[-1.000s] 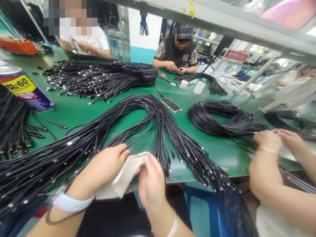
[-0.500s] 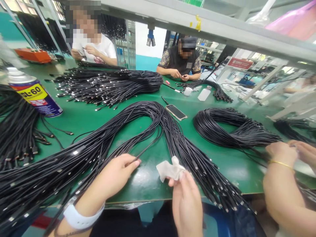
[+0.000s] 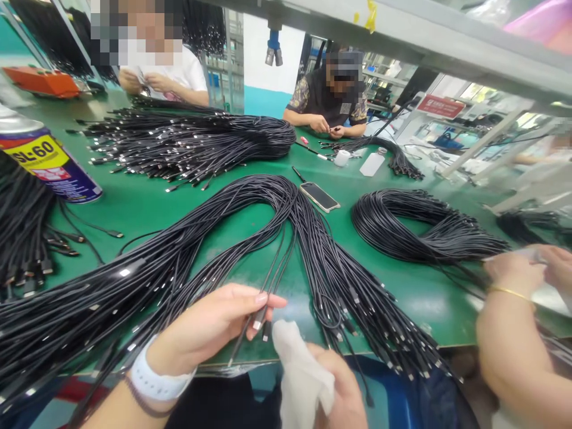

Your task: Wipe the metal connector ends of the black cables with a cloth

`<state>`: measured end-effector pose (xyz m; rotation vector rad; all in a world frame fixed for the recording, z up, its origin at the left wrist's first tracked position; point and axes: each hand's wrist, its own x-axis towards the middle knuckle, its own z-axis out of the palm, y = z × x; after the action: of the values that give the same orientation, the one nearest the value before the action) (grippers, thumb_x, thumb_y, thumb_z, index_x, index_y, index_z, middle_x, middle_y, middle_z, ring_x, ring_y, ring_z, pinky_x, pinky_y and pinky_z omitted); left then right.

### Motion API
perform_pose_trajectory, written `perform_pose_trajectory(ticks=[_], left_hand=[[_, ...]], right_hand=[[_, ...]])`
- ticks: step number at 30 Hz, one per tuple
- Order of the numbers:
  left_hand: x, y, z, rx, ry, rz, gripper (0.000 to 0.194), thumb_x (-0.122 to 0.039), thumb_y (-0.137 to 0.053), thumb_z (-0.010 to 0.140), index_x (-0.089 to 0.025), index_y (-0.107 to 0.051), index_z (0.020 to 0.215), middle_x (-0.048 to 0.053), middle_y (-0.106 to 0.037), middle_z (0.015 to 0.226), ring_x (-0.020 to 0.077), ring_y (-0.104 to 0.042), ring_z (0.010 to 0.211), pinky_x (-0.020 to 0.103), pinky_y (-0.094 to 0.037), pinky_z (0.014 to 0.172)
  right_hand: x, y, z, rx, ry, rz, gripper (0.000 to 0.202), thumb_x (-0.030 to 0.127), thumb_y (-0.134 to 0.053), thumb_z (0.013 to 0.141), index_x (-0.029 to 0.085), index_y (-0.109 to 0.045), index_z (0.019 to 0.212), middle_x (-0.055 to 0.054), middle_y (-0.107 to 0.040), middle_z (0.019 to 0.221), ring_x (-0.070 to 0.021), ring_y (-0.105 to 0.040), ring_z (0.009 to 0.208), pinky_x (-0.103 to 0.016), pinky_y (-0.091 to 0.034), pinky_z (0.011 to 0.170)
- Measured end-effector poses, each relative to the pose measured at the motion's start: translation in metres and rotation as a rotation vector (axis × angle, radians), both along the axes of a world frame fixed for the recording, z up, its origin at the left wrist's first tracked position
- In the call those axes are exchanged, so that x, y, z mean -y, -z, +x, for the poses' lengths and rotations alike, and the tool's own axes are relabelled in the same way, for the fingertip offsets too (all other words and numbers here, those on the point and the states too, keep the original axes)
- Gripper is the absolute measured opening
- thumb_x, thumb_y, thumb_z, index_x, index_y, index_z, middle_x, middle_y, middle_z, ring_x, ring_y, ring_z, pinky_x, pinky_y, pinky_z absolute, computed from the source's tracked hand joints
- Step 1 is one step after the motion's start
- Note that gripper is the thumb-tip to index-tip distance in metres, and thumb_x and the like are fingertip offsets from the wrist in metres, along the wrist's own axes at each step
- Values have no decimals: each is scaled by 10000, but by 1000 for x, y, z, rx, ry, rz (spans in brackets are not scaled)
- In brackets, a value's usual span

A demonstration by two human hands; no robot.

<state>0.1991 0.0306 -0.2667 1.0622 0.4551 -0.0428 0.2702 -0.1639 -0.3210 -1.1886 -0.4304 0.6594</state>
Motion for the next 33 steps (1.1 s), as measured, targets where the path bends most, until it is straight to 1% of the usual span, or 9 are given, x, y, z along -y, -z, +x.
perform_pose_trajectory(ticks=[4,8,11,14,16,20,27,30,33], left_hand=[[12,4,11,54,-18,-192,252,-298,-638,814,-112,-735,953,64,-624,783,104,-512,659,201,-422,646],[24,4,22,7,-48,-219,229,-279,-744,714,-128,-733,885,64,-660,742,137,-584,674,230,-467,670],[31,1,28,-41,-117,-59,192,-295,-756,694,-148,-715,811,37,-655,689,134,-579,608,221,-455,578],[33,-2,30,-68,-185,154,150,-300,-731,717,-162,-696,763,18,-651,686,129,-565,608,213,-447,558],[34,-2,31,-75,-180,230,151,-314,-714,729,-169,-693,768,22,-659,711,146,-574,638,228,-461,573],[37,0,30,-79,-165,280,165,-333,-685,752,-171,-686,780,36,-668,730,174,-597,658,261,-484,596],[41,3,31,-56,-176,299,134,-331,-683,763,-197,-684,774,6,-654,673,156,-588,599,246,-475,567],[42,4,32,-36,-151,388,119,-319,-682,772,-201,-691,777,3,-660,709,156,-587,660,231,-472,606],[47,9,32,-52,-188,435,137,-334,-668,787,-204,-692,819,7,-666,757,166,-586,714,233,-471,640]], right_hand=[[-22,9,-1,-142,35,71,201,436,-646,819,239,-687,801,-49,-653,810,-209,-597,725,-322,-494,669],[-25,8,-2,-49,31,-115,247,433,-535,901,210,-639,895,-36,-613,788,-181,-570,719,-275,-479,656],[-18,4,1,167,-42,-218,277,404,-432,956,214,-623,890,-17,-584,748,-159,-540,677,-240,-456,625],[-11,2,4,381,-68,-243,259,335,-377,983,244,-616,1019,-28,-618,867,-168,-566,770,-258,-455,742],[-10,3,7,445,-37,-244,260,306,-357,990,262,-602,1066,-36,-631,936,-172,-580,816,-260,-451,769],[-15,-2,10,400,46,-311,264,301,-331,998,250,-591,1002,-28,-631,857,-159,-580,724,-230,-451,654],[-21,-9,9,342,-25,-281,279,322,-329,996,215,-547,858,-1,-555,722,-146,-541,661,-238,-434,643],[-27,-3,6,311,43,-311,271,347,-356,986,209,-530,832,7,-518,686,-142,-497,611,-244,-401,590],[-34,0,6,228,133,-311,329,386,-328,986,206,-494,766,16,-465,642,-139,-443,561,-252,-360,533]])
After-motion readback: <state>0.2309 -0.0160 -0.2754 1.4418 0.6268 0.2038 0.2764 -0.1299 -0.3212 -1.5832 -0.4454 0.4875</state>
